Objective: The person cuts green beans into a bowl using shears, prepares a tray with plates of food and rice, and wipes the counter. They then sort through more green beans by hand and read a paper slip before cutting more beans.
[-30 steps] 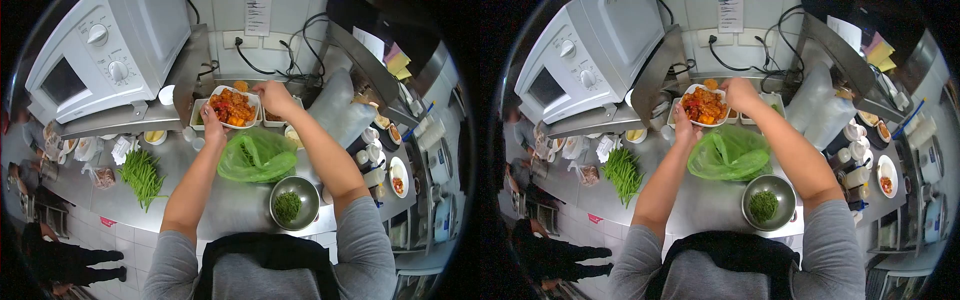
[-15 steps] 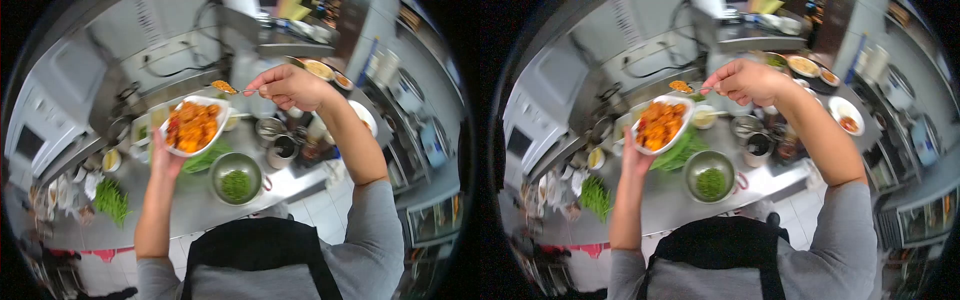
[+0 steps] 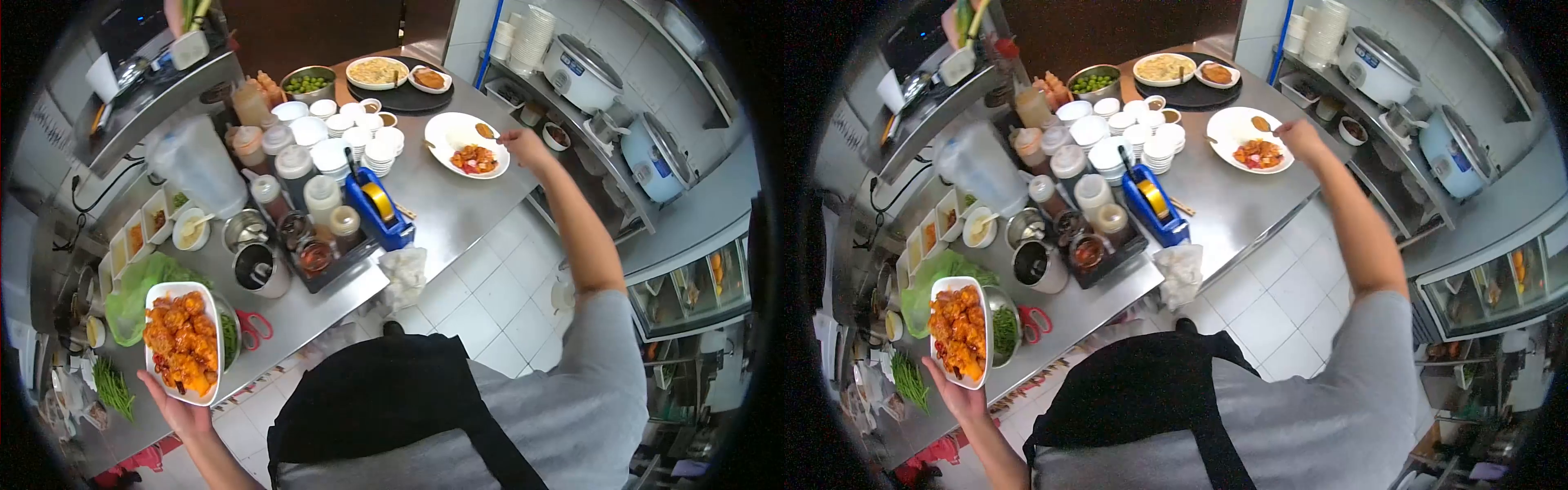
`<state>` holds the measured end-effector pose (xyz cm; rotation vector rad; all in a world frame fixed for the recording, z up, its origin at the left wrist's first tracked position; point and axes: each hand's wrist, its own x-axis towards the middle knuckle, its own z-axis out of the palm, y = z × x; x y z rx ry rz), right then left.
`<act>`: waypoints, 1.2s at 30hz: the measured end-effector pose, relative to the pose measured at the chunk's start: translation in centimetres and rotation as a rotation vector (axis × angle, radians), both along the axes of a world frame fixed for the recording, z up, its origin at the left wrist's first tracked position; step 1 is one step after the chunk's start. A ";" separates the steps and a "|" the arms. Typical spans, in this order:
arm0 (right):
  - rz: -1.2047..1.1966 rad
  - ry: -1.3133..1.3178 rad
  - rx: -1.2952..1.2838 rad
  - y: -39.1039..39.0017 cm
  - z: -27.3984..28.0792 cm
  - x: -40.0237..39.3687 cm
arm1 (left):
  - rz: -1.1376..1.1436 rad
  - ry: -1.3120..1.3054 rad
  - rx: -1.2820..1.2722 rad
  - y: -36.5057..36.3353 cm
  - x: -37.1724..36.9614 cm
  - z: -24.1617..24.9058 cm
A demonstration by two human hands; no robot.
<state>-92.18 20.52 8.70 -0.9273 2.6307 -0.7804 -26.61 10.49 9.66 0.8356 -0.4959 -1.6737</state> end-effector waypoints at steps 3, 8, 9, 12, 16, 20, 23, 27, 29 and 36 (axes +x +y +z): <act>-0.023 0.231 0.131 -0.4 -8.7 -6.3 | 0.090 -0.010 0.017 2.1 -2.7 -0.6; -0.046 0.462 0.191 -2.2 -15.5 -9.2 | 0.159 -0.022 0.036 4.9 -6.0 -0.7; -0.074 0.462 0.183 -2.3 -15.8 -9.5 | 0.179 -0.033 0.048 5.2 -6.4 -0.6; -0.092 0.356 0.156 -1.7 -15.9 -10.5 | 0.126 -0.003 0.036 5.8 -7.0 -0.9; -0.074 0.371 0.182 -1.1 -14.9 -9.9 | 0.134 -0.003 0.041 6.0 -8.1 -1.2; -0.095 0.345 0.124 -1.2 -15.3 -9.9 | 0.124 -0.014 0.022 5.8 -8.2 -1.9; -0.146 0.237 0.079 -1.1 -16.2 -11.1 | 0.097 -0.012 -0.008 5.5 -7.8 -2.5; -0.190 0.022 -0.077 0.1 -15.9 -11.5 | 0.049 -0.015 -0.037 5.4 -8.7 -2.4; -0.124 -0.070 -0.169 -0.9 -14.0 -9.1 | -0.035 0.010 -0.102 5.2 -8.3 -3.3; 0.679 -0.470 -0.286 -3.6 2.6 15.1 | 0.030 -0.112 -0.108 4.6 -11.9 -5.3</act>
